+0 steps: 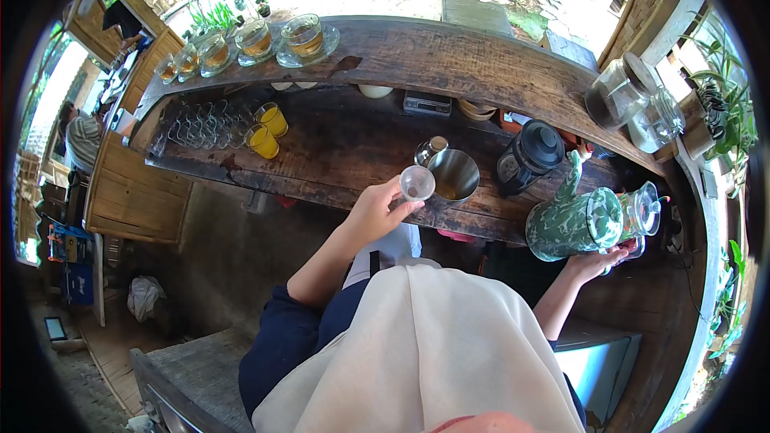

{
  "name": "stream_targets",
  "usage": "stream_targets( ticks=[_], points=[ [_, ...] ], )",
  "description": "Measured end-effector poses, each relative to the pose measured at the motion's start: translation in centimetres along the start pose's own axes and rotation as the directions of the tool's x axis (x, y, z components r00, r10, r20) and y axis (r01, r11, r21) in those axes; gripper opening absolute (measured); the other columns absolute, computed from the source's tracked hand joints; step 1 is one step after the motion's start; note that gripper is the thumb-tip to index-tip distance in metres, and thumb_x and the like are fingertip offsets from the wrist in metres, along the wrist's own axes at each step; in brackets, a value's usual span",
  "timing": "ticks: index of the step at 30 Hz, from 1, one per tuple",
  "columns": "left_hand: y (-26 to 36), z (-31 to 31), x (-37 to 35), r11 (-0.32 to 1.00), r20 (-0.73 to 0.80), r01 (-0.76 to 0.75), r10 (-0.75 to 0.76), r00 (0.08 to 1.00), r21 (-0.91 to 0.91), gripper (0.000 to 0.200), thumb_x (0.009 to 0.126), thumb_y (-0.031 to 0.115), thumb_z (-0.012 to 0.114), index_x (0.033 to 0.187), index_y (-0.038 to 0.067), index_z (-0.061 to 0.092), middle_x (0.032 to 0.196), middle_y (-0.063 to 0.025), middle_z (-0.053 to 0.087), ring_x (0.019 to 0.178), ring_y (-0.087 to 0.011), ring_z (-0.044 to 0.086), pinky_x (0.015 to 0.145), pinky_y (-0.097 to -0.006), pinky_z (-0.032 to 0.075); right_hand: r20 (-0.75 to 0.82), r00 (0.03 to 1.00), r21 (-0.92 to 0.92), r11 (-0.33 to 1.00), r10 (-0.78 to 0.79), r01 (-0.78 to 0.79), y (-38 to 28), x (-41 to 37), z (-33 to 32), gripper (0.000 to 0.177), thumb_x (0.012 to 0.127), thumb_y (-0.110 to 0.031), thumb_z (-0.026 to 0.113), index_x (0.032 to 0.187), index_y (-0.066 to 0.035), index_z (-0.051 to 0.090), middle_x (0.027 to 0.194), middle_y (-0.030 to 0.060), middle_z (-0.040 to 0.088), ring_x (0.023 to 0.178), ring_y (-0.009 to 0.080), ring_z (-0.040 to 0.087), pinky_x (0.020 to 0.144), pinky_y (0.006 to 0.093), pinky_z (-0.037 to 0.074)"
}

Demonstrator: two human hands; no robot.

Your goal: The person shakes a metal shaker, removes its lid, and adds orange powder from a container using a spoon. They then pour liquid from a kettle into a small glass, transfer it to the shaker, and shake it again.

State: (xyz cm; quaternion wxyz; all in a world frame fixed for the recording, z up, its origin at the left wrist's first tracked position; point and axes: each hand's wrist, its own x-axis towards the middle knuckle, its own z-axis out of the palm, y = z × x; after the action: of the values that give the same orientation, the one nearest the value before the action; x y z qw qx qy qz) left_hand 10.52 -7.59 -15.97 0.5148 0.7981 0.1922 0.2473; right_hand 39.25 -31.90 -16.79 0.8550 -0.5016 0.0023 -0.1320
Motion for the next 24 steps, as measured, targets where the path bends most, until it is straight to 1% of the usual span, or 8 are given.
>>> stream_targets(
  ticks=[3,5,6,7,9,13,17,24],
  points=[
    [-0.4,-1.1,0.9,0.996,0.003,0.032,-0.032,0.999,0.082,0.028,0.083,0.009,0.068,0.108,-0.001,0.059,0.098,-0.0118,0.067,0.092,-0.0169,0.065,0.082,-0.0299,0.050,-0.003,1.000,-0.001,1.000,-0.007,0.007,0.4,0.4,-0.4,0.078,0.090,-0.064,0.037,0.140,-0.005,0.028,0.139,0.0146,0.036,0.127,0.0287,0.039,0.106,0.0437,0.032],
    [-0.6,-1.7,1.6,0.962,-0.023,-0.027,0.034,0.999,0.270,0.029,0.082,0.011,0.069,0.108,0.001,0.060,0.092,-0.0125,0.067,0.083,-0.0190,0.067,0.074,-0.0303,0.051,-0.005,1.000,0.007,1.000,-0.011,0.011,0.9,0.7,-0.9,0.078,0.090,-0.063,0.038,0.140,-0.004,0.028,0.138,0.0143,0.037,0.127,0.0286,0.040,0.106,0.0435,0.033],
    [-0.1,-2.3,1.9,0.917,0.004,0.020,-0.023,1.000,0.399,0.033,0.081,0.016,0.069,0.111,0.006,0.060,0.087,-0.0141,0.066,0.072,-0.0243,0.065,0.064,-0.0318,0.050,0.014,1.000,0.023,1.000,-0.002,0.001,1.1,0.9,-1.2,0.077,0.090,-0.063,0.038,0.140,-0.005,0.029,0.138,0.0142,0.037,0.126,0.0284,0.040,0.105,0.0433,0.033],
    [0.2,-2.6,2.2,0.916,0.009,0.016,-0.022,1.000,0.401,0.033,0.081,0.016,0.069,0.111,0.006,0.060,0.087,-0.0141,0.066,0.072,-0.0243,0.065,0.064,-0.0318,0.050,0.032,0.999,0.039,0.999,0.007,-0.008,1.2,1.0,-1.4,0.076,0.091,-0.062,0.039,0.140,-0.005,0.029,0.138,0.0141,0.038,0.125,0.0283,0.041,0.105,0.0430,0.033],
    [0.5,-3.0,2.8,0.848,0.001,-0.083,0.097,0.995,0.524,0.036,0.080,0.020,0.070,0.113,0.008,0.060,0.084,-0.0155,0.065,0.066,-0.0284,0.062,0.059,-0.0339,0.047,0.031,0.999,0.038,0.999,-0.005,0.004,1.2,1.0,-1.3,0.075,0.091,-0.062,0.038,0.140,-0.006,0.028,0.137,0.0140,0.038,0.124,0.0283,0.041,0.105,0.0426,0.034],
    [0.9,-3.8,4.1,0.740,0.087,-0.238,0.237,0.967,0.629,0.037,0.078,0.021,0.070,0.113,0.011,0.060,0.093,-0.0113,0.067,0.080,-0.0294,0.065,0.068,-0.0362,0.051,0.002,1.000,-0.035,0.999,-0.003,0.003,1.3,1.0,-1.5,0.075,0.092,-0.062,0.036,0.139,-0.005,0.028,0.135,0.0143,0.039,0.123,0.0276,0.043,0.103,0.0426,0.035],
    [2.3,-4.6,5.1,0.679,0.138,-0.238,0.199,0.970,0.694,0.034,0.078,0.020,0.069,0.110,0.013,0.061,0.095,-0.0082,0.067,0.085,-0.0283,0.065,0.070,-0.0368,0.052,0.025,1.000,-0.028,1.000,0.015,-0.015,2.1,1.3,-2.3,0.075,0.092,-0.063,0.036,0.137,-0.004,0.028,0.133,0.0151,0.040,0.120,0.0269,0.045,0.101,0.0416,0.037],
    [3.4,-6.0,6.7,0.461,0.270,-0.355,0.242,0.932,0.814,0.035,0.076,0.017,0.069,0.110,0.020,0.062,0.100,0.0019,0.065,0.099,-0.0162,0.059,0.092,-0.0361,0.037,0.023,1.000,-0.027,1.000,0.000,0.001,3.1,1.8,-3.1,0.065,0.094,-0.059,0.035,0.129,-0.004,0.032,0.127,0.0132,0.042,0.115,0.0244,0.047,0.099,0.0401,0.039]
  ],
)
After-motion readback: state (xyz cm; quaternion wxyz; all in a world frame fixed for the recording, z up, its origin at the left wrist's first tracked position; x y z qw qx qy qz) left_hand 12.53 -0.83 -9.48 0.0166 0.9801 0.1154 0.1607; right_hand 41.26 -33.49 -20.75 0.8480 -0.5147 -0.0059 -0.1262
